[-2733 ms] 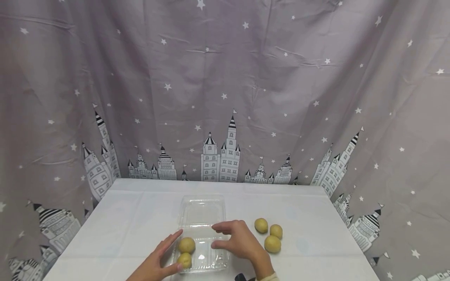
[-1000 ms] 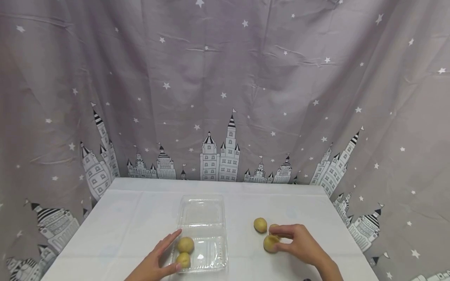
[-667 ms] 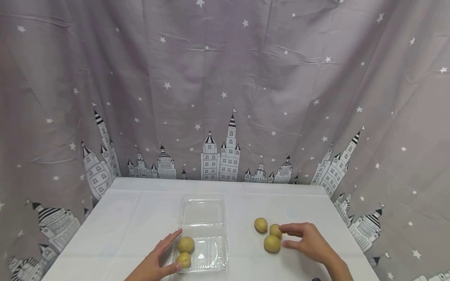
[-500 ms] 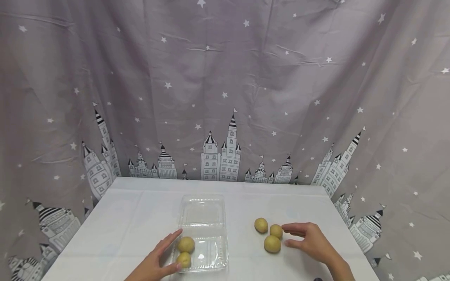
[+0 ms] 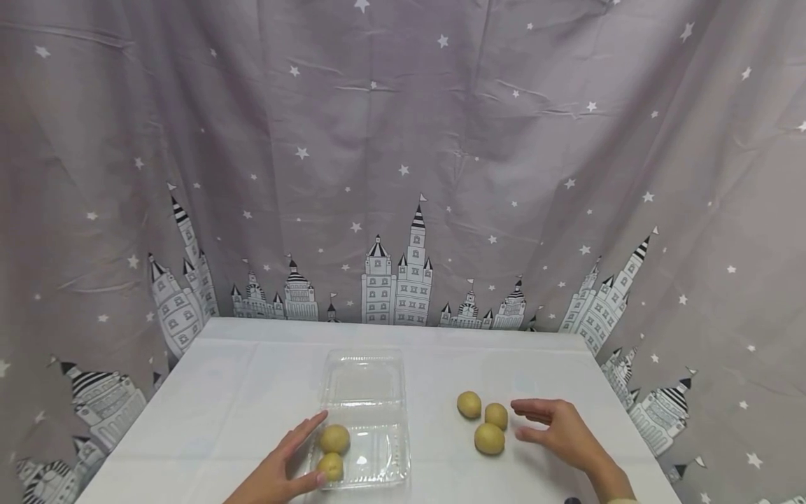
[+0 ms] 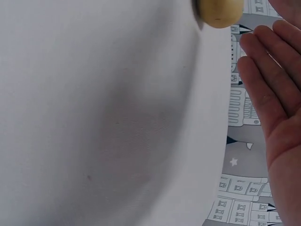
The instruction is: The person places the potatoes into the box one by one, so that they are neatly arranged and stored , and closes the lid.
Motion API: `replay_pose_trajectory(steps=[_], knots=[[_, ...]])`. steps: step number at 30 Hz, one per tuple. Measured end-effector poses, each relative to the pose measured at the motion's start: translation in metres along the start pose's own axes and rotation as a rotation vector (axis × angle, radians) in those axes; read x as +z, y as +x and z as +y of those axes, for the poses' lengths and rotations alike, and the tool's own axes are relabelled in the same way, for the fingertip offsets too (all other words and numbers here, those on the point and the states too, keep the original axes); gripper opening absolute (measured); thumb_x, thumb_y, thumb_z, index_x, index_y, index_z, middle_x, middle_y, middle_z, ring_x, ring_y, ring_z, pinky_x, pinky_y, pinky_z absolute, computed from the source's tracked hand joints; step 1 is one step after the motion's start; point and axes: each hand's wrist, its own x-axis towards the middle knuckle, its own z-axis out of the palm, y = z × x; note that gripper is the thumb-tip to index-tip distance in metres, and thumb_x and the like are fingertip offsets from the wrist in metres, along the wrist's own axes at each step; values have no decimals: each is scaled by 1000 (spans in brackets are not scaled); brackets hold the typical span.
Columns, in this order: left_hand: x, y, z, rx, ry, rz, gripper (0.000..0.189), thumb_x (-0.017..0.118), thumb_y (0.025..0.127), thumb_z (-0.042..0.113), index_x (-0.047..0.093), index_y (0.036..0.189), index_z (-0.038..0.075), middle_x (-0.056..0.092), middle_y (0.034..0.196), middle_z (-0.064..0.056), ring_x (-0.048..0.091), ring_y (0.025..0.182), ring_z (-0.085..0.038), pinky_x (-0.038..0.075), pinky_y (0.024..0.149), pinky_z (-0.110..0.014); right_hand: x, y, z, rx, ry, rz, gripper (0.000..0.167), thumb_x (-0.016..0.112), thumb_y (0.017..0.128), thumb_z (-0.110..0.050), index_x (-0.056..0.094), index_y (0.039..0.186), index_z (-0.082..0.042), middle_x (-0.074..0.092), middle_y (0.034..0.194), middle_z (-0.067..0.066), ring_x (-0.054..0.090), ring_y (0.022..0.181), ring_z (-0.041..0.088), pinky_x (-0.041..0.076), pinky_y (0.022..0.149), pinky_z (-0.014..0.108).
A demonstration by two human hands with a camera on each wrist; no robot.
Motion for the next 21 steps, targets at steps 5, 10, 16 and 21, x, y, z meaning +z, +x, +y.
replay_pose_trajectory(steps=[5, 10, 16, 21], knots=[[0, 0, 1, -4, 3, -3, 92, 87, 91, 39, 41, 170, 27, 33, 177, -23, 15, 159, -70, 24, 112, -95, 2, 3, 8, 3, -64, 32, 50, 89, 94, -22, 74, 136, 0, 78, 135, 16, 77, 124, 31, 62, 103, 40], [0, 0, 2, 0, 0, -3, 93, 87, 91, 39, 41, 170, 26, 34, 178, -21, 15, 160, -68, 23, 113, -95, 6, 7, 14, -51, -71, 40, 49, 88, 94, -21, 74, 135, 2, 77, 135, 19, 77, 124, 31, 63, 103, 41], [-1, 0, 2, -14, -3, -5, 93, 87, 90, 39, 41, 170, 28, 32, 177, -25, 15, 159, -70, 24, 112, -95, 10, 13, 18, -51, -20, -4, 50, 86, 96, -20, 72, 137, 4, 75, 137, 23, 77, 124, 28, 63, 103, 39], [-1, -1, 2, -32, -18, -7, 93, 87, 90, 39, 42, 170, 31, 31, 177, -25, 14, 160, -70, 23, 112, -95, 13, 17, 19, -48, 12, -33, 49, 84, 98, -20, 71, 138, 5, 74, 138, 24, 76, 124, 33, 62, 103, 43]])
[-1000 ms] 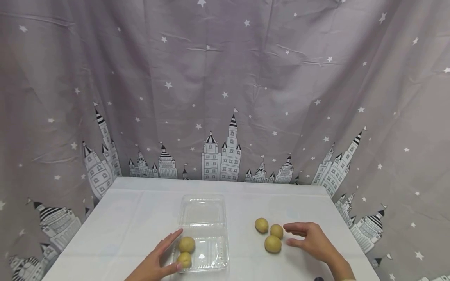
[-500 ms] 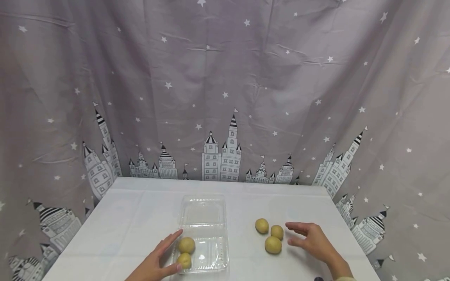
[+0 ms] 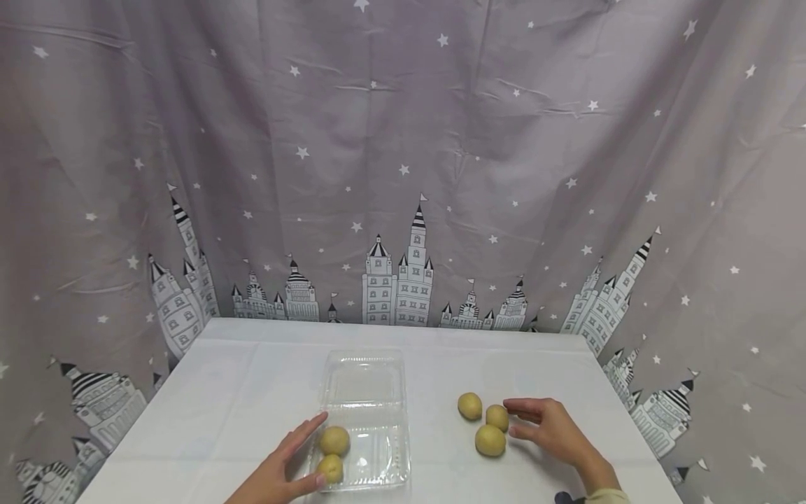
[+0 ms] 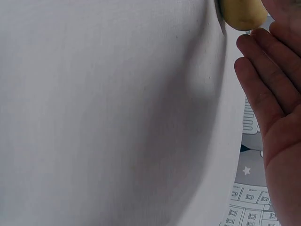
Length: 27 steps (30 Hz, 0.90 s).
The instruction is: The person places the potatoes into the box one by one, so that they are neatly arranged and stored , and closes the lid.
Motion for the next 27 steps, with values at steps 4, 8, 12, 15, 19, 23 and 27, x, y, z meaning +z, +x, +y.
replay_pose_trajectory(steps=[4, 8, 12, 15, 19, 23, 27], knots=[[0, 0, 0, -3, -7, -3, 93, 87, 90, 39, 41, 170, 31, 31, 178, -25, 13, 159, -71, 22, 112, -96, 2, 3, 0, 22, 20, -18, 48, 84, 99, -20, 71, 138, 4, 75, 138, 23, 77, 124, 27, 62, 103, 40], [0, 0, -1, 18, -7, -4, 93, 87, 90, 37, 41, 170, 30, 33, 178, -23, 13, 160, -70, 22, 112, -95, 5, 6, 1, 31, 22, -18, 49, 84, 98, -21, 72, 137, 5, 75, 137, 23, 77, 121, 13, 63, 102, 36], [-1, 1, -3, 38, -4, -2, 93, 88, 90, 37, 41, 170, 29, 34, 177, -21, 15, 160, -69, 21, 113, -95, 6, 9, 3, 32, 14, -16, 51, 85, 97, -23, 71, 137, 6, 75, 136, 23, 77, 119, 10, 63, 101, 34], [-1, 1, -3, 27, 2, -3, 93, 87, 90, 38, 41, 170, 29, 33, 178, -22, 14, 160, -69, 22, 113, -95, 7, 11, 2, 36, 10, -10, 52, 85, 97, -24, 72, 137, 5, 76, 136, 22, 78, 119, 14, 64, 101, 34], [-2, 1, -2, 22, 7, -3, 92, 87, 91, 38, 41, 170, 29, 34, 178, -21, 15, 161, -68, 21, 114, -94, 7, 13, 1, 27, 14, -2, 50, 85, 97, -24, 73, 136, 4, 77, 134, 21, 79, 118, 17, 64, 99, 34], [-1, 1, -1, 19, 0, -3, 92, 87, 91, 39, 41, 170, 30, 34, 178, -20, 14, 161, -68, 20, 114, -94, 8, 14, -1, 38, 23, -13, 50, 85, 97, -23, 72, 136, 5, 77, 134, 20, 79, 118, 21, 65, 99, 34], [-1, 1, 0, 17, -4, -5, 92, 87, 91, 39, 41, 170, 29, 34, 178, -18, 14, 162, -66, 18, 117, -93, 8, 16, -2, 44, 11, -25, 51, 85, 97, -24, 72, 137, 4, 77, 134, 19, 79, 119, 24, 64, 100, 35]])
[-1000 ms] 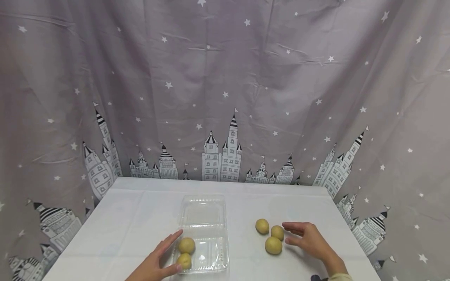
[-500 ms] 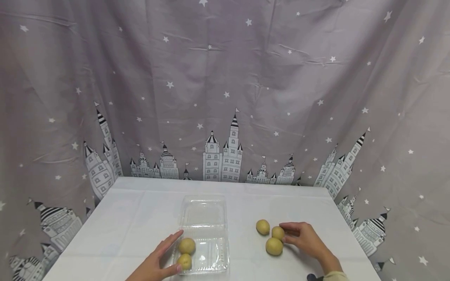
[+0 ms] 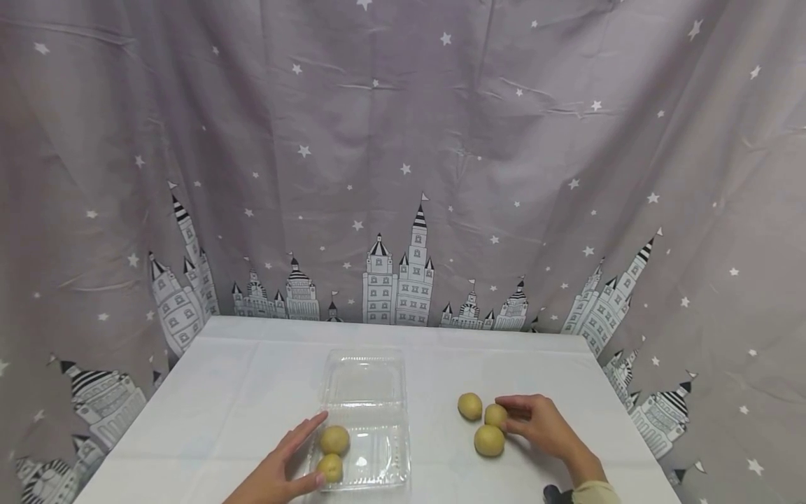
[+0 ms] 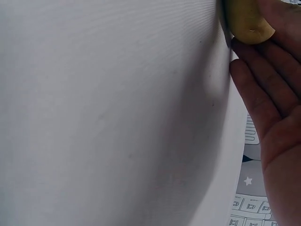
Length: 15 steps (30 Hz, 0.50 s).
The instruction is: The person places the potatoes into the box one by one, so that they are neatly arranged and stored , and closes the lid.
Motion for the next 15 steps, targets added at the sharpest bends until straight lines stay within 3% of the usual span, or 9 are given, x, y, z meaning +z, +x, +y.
replay_pose_trajectory(steps=[15], knots=[[1, 0, -1, 1, 2, 8, 92, 87, 91, 38, 42, 170, 30, 34, 178, -20, 14, 161, -68, 20, 114, -95, -1, 7, -1, -6, -37, 2, 46, 85, 97, -20, 73, 134, 5, 78, 131, 21, 80, 116, 23, 65, 98, 33]])
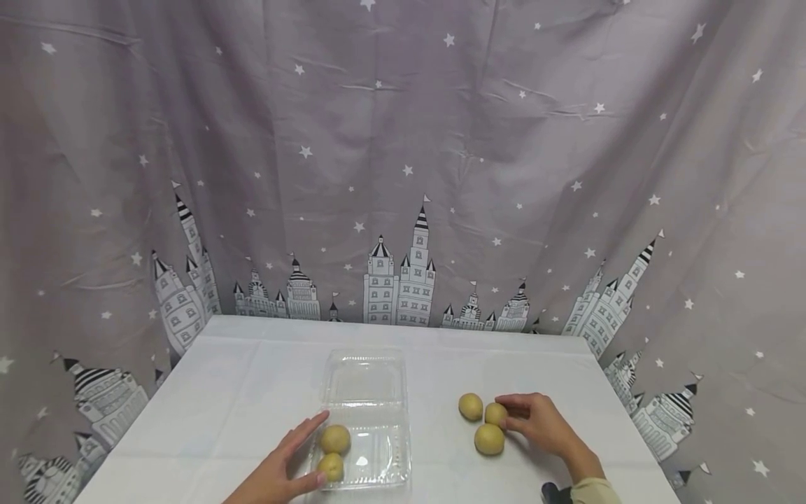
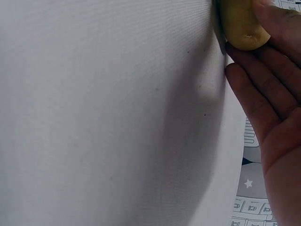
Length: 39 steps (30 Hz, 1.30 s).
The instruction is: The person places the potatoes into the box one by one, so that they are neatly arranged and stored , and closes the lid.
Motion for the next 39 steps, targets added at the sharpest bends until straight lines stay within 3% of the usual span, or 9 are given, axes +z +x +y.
replay_pose_trajectory(steps=[5, 15, 21, 26, 34, 39], knots=[[0, 0, 0, -5, -5, -4, 91, 87, 91, 39, 42, 170, 30, 35, 178, -19, 13, 160, -69, 18, 114, -95, 2, 0, 3, -4, -17, 35, 46, 86, 96, -20, 74, 134, 4, 78, 131, 20, 81, 114, 20, 65, 96, 30], [0, 1, 0, 14, -4, -3, 93, 88, 90, 38, 42, 170, 28, 34, 177, -21, 13, 159, -71, 20, 112, -96, 3, -1, 2, 8, -40, 49, 50, 88, 94, -25, 74, 134, 3, 78, 133, 19, 79, 118, 23, 64, 100, 37], [-1, 1, -1, 8, -4, -6, 92, 88, 90, 39, 42, 170, 29, 37, 177, -18, 14, 162, -66, 16, 117, -93, -2, -5, -3, 23, -41, 41, 51, 87, 95, -26, 74, 134, 3, 77, 134, 20, 78, 119, 31, 64, 100, 38], [0, 0, -3, 0, -6, -4, 92, 88, 90, 39, 42, 170, 31, 34, 178, -19, 13, 160, -69, 19, 113, -95, -7, -15, -4, 39, -50, 95, 49, 87, 94, -22, 74, 134, 4, 77, 132, 21, 79, 117, 33, 65, 99, 39], [0, 0, 0, -9, -10, -13, 92, 88, 91, 40, 42, 170, 28, 35, 178, -18, 13, 161, -67, 17, 116, -94, -10, -34, -10, 29, -65, 175, 51, 87, 95, -22, 72, 136, 5, 78, 132, 20, 80, 116, 27, 66, 96, 36], [0, 1, -1, -13, 2, -11, 92, 87, 91, 40, 42, 170, 28, 36, 178, -16, 15, 163, -64, 16, 119, -91, -8, -44, -21, 24, -34, 220, 50, 87, 95, -19, 72, 135, 6, 78, 130, 21, 79, 110, 10, 66, 94, 33]])
